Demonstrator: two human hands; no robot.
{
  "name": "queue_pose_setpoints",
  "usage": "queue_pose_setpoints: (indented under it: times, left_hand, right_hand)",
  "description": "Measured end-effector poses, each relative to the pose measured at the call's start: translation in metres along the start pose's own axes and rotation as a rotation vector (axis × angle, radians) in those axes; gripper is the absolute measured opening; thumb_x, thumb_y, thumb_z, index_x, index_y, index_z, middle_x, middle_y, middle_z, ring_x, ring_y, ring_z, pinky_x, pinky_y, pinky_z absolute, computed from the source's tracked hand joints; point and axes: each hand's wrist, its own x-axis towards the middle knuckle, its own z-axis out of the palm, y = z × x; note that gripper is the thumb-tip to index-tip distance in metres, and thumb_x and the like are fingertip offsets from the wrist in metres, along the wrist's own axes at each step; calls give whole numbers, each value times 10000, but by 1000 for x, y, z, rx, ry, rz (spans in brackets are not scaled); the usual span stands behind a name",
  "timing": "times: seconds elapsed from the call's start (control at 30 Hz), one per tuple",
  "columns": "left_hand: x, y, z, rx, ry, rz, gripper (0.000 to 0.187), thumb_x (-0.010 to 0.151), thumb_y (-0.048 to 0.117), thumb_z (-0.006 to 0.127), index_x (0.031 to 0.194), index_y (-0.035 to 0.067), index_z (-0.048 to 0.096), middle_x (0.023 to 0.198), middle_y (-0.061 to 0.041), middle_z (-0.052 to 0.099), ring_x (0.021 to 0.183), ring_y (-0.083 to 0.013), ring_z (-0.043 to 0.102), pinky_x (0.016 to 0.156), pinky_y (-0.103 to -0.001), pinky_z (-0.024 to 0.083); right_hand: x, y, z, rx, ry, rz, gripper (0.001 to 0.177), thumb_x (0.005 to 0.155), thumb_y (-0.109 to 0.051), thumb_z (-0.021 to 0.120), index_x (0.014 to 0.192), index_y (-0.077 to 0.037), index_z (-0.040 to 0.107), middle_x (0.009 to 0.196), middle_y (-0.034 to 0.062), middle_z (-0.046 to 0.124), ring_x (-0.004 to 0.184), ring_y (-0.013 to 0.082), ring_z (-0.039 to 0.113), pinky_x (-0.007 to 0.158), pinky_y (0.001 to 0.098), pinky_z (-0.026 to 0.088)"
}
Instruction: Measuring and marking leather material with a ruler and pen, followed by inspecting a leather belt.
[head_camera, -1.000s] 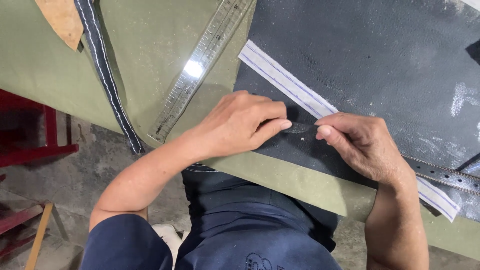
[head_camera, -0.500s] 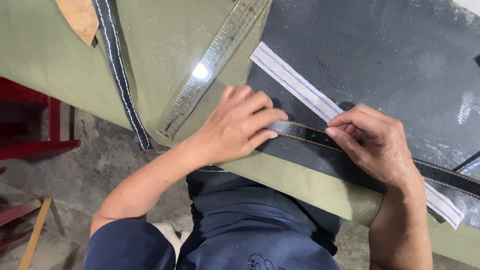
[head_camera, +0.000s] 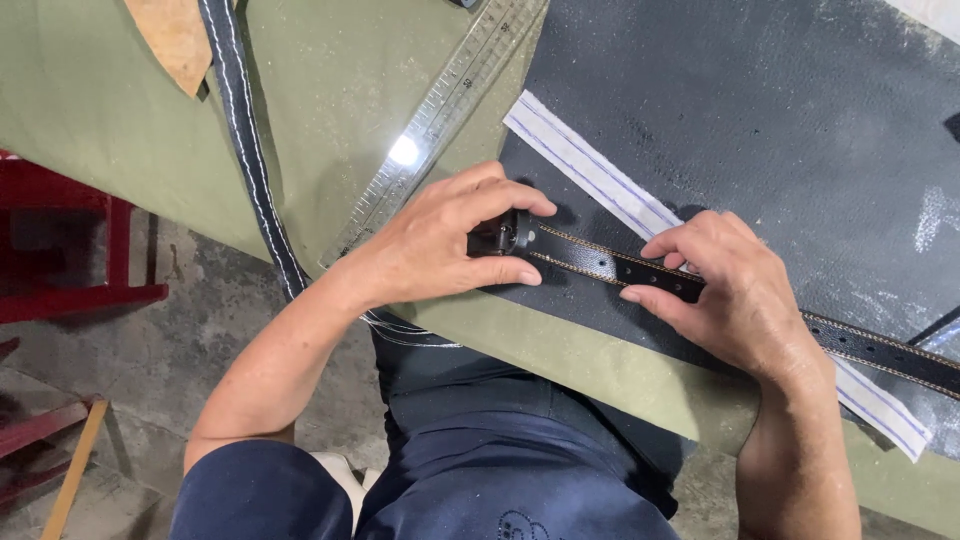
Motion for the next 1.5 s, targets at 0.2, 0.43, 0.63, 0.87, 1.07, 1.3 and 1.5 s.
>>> queue_pose_setpoints:
  times: [0.2,0.43,0.63,0.87,1.07,1.3,1.5]
  left_hand:
    - [3,1,-2,86,58,83,329,1007,300,599,1259,90,621,963,-51,594,794,-182,527,719,-344,450]
    - [-3,-7,3,302,78,85,310,935,185,694,1225,96,634,992,-61,656,801,-244,537,771,-394,451]
    - [5,-23,5,392,181,157,458,1089,440,404,1198,68,648,1024,-81,577,855,-186,524,763,-349,450]
    - [56,-35,-5,422,263,253,328,885,-29,782,1121,132,620,1128,-3,609,935,-245,476,764,-361,367]
    - [77,-52,-7,490,161,188,408,821,85,846,1157,203,646,1033,21,588,914,-243,464,802,-407,281]
    - [97,-58,-12,460,10,140,361,743,-18,711,1001,227,650,908,4,480,885,-252,446,793,-434,266]
    - [102,-64,-9,425,31,189,186,812,50,771,872,198,675,892,21,525,852,-232,458,746,-420,285]
  right_hand:
    - [0,0,0,-11,4,-3,356,823,-363,882,1032,-162,676,871,25,610,853,228,598,768,365,485]
    - [0,1,2,-20,4,8,365,806,-355,898,1029,-157,688,867,23,611,846,222,598,773,361,485]
    - [0,0,1,-13,2,24,342,811,-354,893,1021,-181,687,875,12,608,844,204,598,762,350,478]
    - [3,-3,-1,-4,4,27,290,854,-370,843,1005,-171,698,856,23,625,838,213,598,781,355,466]
    - [3,2,7,-40,36,48,165,921,-306,807,953,-183,703,827,-5,624,803,208,594,735,358,469]
    - [20,-3,11,27,240,144,87,985,-34,769,1041,-83,724,908,46,624,748,145,545,720,288,462]
    - [51,-10,25,-53,333,2,115,1030,-84,712,1135,-35,707,1014,113,627,945,268,559,836,377,472]
